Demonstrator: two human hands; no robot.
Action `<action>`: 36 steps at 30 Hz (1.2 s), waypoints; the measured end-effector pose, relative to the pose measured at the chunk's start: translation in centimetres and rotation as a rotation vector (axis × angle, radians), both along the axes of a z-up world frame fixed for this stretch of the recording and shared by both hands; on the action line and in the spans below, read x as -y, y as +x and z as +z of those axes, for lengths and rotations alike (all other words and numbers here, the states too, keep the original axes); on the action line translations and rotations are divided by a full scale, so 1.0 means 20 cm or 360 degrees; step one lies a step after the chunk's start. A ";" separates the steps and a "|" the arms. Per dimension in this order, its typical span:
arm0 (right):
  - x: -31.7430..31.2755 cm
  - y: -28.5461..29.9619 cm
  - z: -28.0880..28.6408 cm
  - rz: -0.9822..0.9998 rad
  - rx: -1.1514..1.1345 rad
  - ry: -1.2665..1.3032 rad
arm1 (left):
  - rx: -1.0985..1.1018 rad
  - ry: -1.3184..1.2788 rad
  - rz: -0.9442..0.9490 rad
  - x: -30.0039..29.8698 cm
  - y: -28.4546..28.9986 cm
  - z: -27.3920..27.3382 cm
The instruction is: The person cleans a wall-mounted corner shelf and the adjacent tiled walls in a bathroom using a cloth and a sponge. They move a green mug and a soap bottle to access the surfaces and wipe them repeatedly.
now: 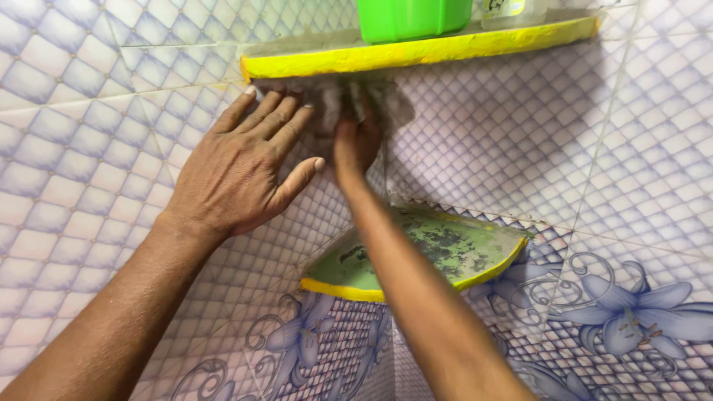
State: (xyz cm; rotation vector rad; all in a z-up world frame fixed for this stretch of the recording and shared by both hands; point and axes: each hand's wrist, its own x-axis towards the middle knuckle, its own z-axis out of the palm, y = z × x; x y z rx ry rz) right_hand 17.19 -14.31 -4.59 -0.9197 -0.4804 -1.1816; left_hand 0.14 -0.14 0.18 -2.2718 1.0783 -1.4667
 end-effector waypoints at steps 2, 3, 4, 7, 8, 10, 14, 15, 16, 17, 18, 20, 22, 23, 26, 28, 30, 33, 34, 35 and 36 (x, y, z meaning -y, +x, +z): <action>-0.16 -0.26 -0.20 0.0068 0.0357 -0.0411 | -0.0044 -0.0093 -0.0050 0.01 0.01 0.02; -0.27 -0.40 -0.27 -0.0494 0.0099 -0.0583 | -0.0092 -0.0153 -0.0068 0.01 0.01 0.03; -0.26 -0.53 -0.38 -0.0231 0.0579 -0.0786 | -0.0139 -0.0218 -0.0095 0.03 0.02 0.03; -0.07 -0.42 -0.37 -0.0538 0.0587 -0.1156 | -0.0217 -0.0290 -0.0015 0.08 0.03 0.03; -0.03 -0.31 -0.32 -0.0310 0.0414 -0.0937 | -0.0166 -0.0268 0.0009 0.08 0.04 0.03; 0.10 0.00 -0.10 -0.0029 0.0156 -0.0389 | -0.0073 -0.0227 0.0067 0.09 0.05 0.01; 0.11 0.09 0.15 -0.0608 -0.0096 0.0258 | -0.0065 -0.0179 -0.0026 0.08 0.06 0.00; 0.00 -0.06 0.06 -0.0235 0.0021 0.0162 | -0.0124 -0.0189 -0.0026 0.07 0.07 0.01; -0.14 -0.26 -0.03 -0.0073 0.0022 -0.0053 | -0.0172 -0.0200 -0.0028 0.06 0.07 0.02; -0.26 -0.49 -0.15 0.0088 0.0314 -0.0180 | -0.0256 -0.0189 -0.0026 0.05 0.07 0.05; -0.31 -0.70 -0.25 -0.0091 0.0514 -0.0310 | -0.0366 -0.0181 -0.0032 0.04 0.06 0.06; -0.24 -0.80 -0.33 -0.0214 0.0577 -0.0669 | -0.0449 -0.0130 0.0024 0.06 0.05 0.03; -0.18 -0.68 -0.39 -0.0462 0.0456 -0.0821 | -0.0385 -0.0046 0.0154 0.05 0.03 0.00; -0.14 -0.53 -0.37 -0.0650 0.0306 -0.0789 | -0.0302 -0.0008 0.0159 0.06 0.03 -0.02; 0.09 -0.06 -0.21 -0.0467 -0.0337 -0.0244 | -0.0201 -0.0014 0.0128 0.03 -0.01 -0.06; 0.13 0.03 -0.15 0.0249 -0.0957 0.0285 | -0.0330 -0.0179 -0.0035 0.01 -0.05 -0.06; 0.00 -0.07 -0.19 0.0091 -0.0957 0.0157 | -0.0515 -0.0357 -0.0200 0.00 -0.08 -0.03; -0.42 -0.70 -0.52 0.0086 -0.0031 -0.0392 | -0.0679 -0.0519 -0.0343 -0.02 -0.12 0.03; -0.43 -0.88 -0.59 -0.0027 0.0496 -0.0728 | -0.0739 -0.0559 -0.0387 -0.01 -0.13 0.02; -0.37 -0.89 -0.56 -0.0150 0.0567 -0.0895 | -0.0728 -0.0549 -0.0356 0.00 -0.14 0.01; -0.32 -0.85 -0.54 -0.0275 0.0633 -0.1037 | -0.0725 -0.0518 -0.0316 -0.01 -0.15 0.01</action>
